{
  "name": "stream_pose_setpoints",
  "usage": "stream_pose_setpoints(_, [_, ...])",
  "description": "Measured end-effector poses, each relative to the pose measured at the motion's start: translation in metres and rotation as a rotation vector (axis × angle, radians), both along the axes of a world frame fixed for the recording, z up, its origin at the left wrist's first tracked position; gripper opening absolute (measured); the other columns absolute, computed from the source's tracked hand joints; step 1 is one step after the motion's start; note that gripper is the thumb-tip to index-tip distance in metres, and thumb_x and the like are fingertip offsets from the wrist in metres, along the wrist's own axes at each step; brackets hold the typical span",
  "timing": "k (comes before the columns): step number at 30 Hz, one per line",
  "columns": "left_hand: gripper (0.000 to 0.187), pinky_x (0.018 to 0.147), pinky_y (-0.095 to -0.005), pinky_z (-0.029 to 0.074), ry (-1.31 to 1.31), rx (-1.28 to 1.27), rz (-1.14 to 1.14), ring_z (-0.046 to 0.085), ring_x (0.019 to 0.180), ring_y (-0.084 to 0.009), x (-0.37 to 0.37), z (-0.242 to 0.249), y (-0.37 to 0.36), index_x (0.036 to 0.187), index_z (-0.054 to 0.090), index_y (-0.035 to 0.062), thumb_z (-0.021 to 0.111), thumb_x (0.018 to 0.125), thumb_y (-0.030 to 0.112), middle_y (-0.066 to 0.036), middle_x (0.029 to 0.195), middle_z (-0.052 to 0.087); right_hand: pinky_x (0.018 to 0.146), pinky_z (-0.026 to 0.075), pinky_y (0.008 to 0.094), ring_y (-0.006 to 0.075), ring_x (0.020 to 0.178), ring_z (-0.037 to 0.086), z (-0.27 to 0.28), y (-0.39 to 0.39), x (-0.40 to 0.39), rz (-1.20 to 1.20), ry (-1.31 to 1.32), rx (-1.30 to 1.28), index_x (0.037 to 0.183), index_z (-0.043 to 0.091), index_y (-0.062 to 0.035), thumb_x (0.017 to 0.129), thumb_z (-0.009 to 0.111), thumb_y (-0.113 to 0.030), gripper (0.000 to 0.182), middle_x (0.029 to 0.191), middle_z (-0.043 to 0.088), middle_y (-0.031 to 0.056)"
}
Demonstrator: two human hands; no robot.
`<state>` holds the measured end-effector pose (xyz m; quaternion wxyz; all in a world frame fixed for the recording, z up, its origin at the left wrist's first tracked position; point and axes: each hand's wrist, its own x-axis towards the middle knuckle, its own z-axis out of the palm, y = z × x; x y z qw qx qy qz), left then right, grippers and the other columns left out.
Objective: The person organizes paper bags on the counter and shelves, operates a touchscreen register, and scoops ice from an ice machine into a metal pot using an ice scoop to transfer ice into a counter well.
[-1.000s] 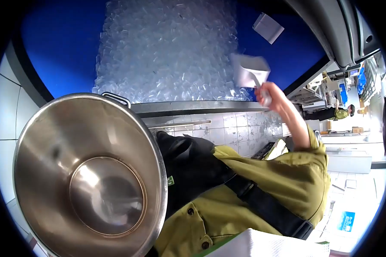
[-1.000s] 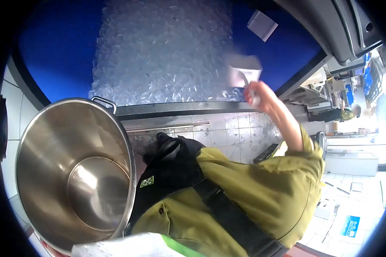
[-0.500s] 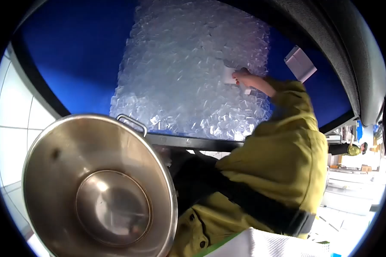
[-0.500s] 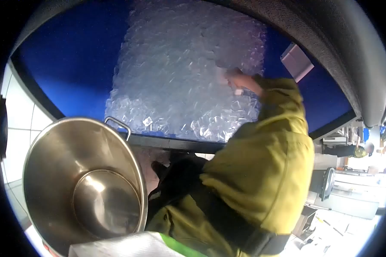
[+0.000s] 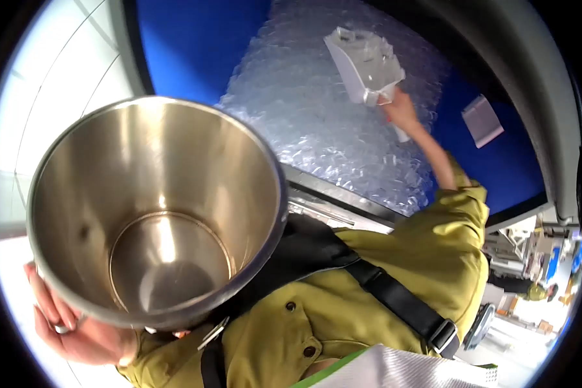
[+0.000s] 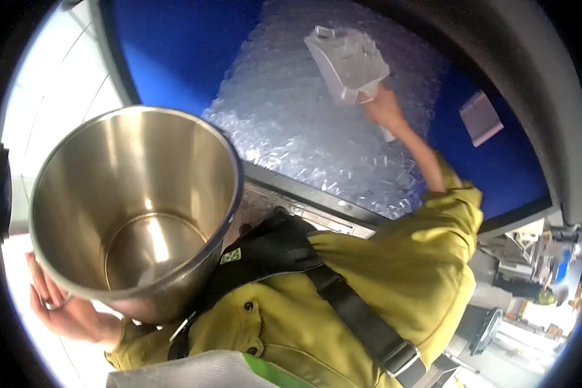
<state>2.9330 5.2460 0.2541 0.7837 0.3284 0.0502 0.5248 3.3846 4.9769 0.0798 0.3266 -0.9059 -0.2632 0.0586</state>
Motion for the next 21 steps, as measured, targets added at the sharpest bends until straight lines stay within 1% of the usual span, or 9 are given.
stream_pose_setpoints(3, [0.031,0.047,-0.0187,0.027,0.07,0.071,0.066,0.029,0.048,-0.0055,0.002,0.009,-0.003,0.104,0.03,-0.0107,0.04,0.078,0.004,0.001,0.062,0.032,0.039,0.043,0.0276,0.0167,0.046,0.056,0.086,0.053,-0.047,0.369,-0.058,0.003,0.103,0.049,-0.0041,0.072,0.055,-0.018,0.034,0.069,0.058,0.0117])
stream_pose_setpoints(5, [0.033,0.045,-0.02,0.026,0.061,0.083,0.022,0.028,0.048,-0.0055,0.005,0.011,-0.003,0.105,0.03,-0.013,0.041,0.079,0.005,0.0,0.061,0.031,0.041,0.045,0.0282,0.0217,0.048,0.057,0.106,0.097,-0.059,0.815,-0.7,0.105,0.097,0.05,-0.0035,0.069,0.057,-0.018,0.033,0.07,0.058,0.0157])
stream_pose_setpoints(8, [0.032,0.047,-0.0191,0.028,0.169,0.082,0.14,0.029,0.047,-0.0049,0.004,0.01,-0.005,0.104,0.034,-0.0124,0.041,0.079,0.007,0.002,0.059,0.031,0.051,0.048,0.0337,0.0271,0.058,0.059,0.147,0.123,-0.119,0.741,-0.624,-0.327,0.087,0.051,-0.0025,0.068,0.056,-0.014,0.023,0.069,0.058,0.0163])
stream_pose_setpoints(10, [0.038,0.072,-0.0282,0.023,0.181,0.07,0.081,0.034,0.06,-0.0084,-0.001,0.008,0.0,0.108,0.031,-0.011,0.039,0.079,0.012,0.001,0.062,0.036,0.057,0.048,0.037,0.0284,0.064,0.059,0.167,0.125,-0.131,0.613,-0.668,-0.706,0.083,0.05,-0.0022,0.068,0.055,-0.012,0.019,0.068,0.058,0.0151])
stream_pose_setpoints(11, [0.04,0.084,-0.0327,0.02,0.177,0.07,0.034,0.037,0.067,-0.0102,-0.006,0.007,0.005,0.11,0.029,-0.0104,0.038,0.08,0.015,0.001,0.063,0.038,0.06,0.048,0.038,0.0292,0.068,0.059,0.142,0.097,-0.091,0.569,-0.643,-0.483,0.087,0.051,-0.0018,0.069,0.052,-0.009,0.02,0.07,0.058,0.0164])
stream_pose_setpoints(13, [0.045,0.098,-0.0397,0.014,0.171,0.074,-0.053,0.042,0.079,-0.0132,-0.015,0.002,0.011,0.115,0.026,-0.0091,0.035,0.08,0.019,0.002,0.06,0.039,0.055,0.049,0.0362,0.0283,0.063,0.059,0.127,0.053,-0.053,0.502,-0.477,-0.638,0.102,0.048,-0.0013,0.067,0.053,-0.01,0.036,0.076,0.057,0.0194])
stream_pose_setpoints(14, [0.048,0.099,-0.042,0.011,0.169,0.084,-0.1,0.045,0.084,-0.0144,-0.022,-0.003,0.016,0.118,0.024,-0.0084,0.033,0.08,0.02,0.002,0.057,0.038,0.045,0.048,0.0347,0.0241,0.053,0.058,0.106,0.017,-0.036,0.119,0.052,-0.688,0.111,0.043,-0.0012,0.065,0.055,-0.011,0.048,0.076,0.057,0.017])
stream_pose_setpoints(16, [0.053,0.102,-0.0468,0.004,0.206,0.148,-0.201,0.05,0.095,-0.0169,-0.035,-0.011,0.021,0.124,0.021,-0.0071,0.028,0.081,0.024,0.003,0.05,0.036,0.035,0.041,0.0289,0.0168,0.043,0.051,0.056,-0.042,0.004,0.089,0.523,-0.775,0.114,0.04,0.0,0.061,0.055,-0.01,0.056,0.071,0.055,0.0137])
stream_pose_setpoints(21, [0.01,0.036,-0.0213,0.026,-0.143,-0.032,0.195,0.028,0.038,-0.0067,0.01,-0.007,0.009,0.077,0.041,0.0009,0.045,0.072,0.01,0.0,0.048,0.033,0.042,0.042,0.0329,0.0194,0.052,0.052,-0.134,0.031,0.051,-0.188,0.316,-0.41,0.086,0.049,0.0029,0.064,0.06,-0.025,0.037,0.065,0.053,0.0099])
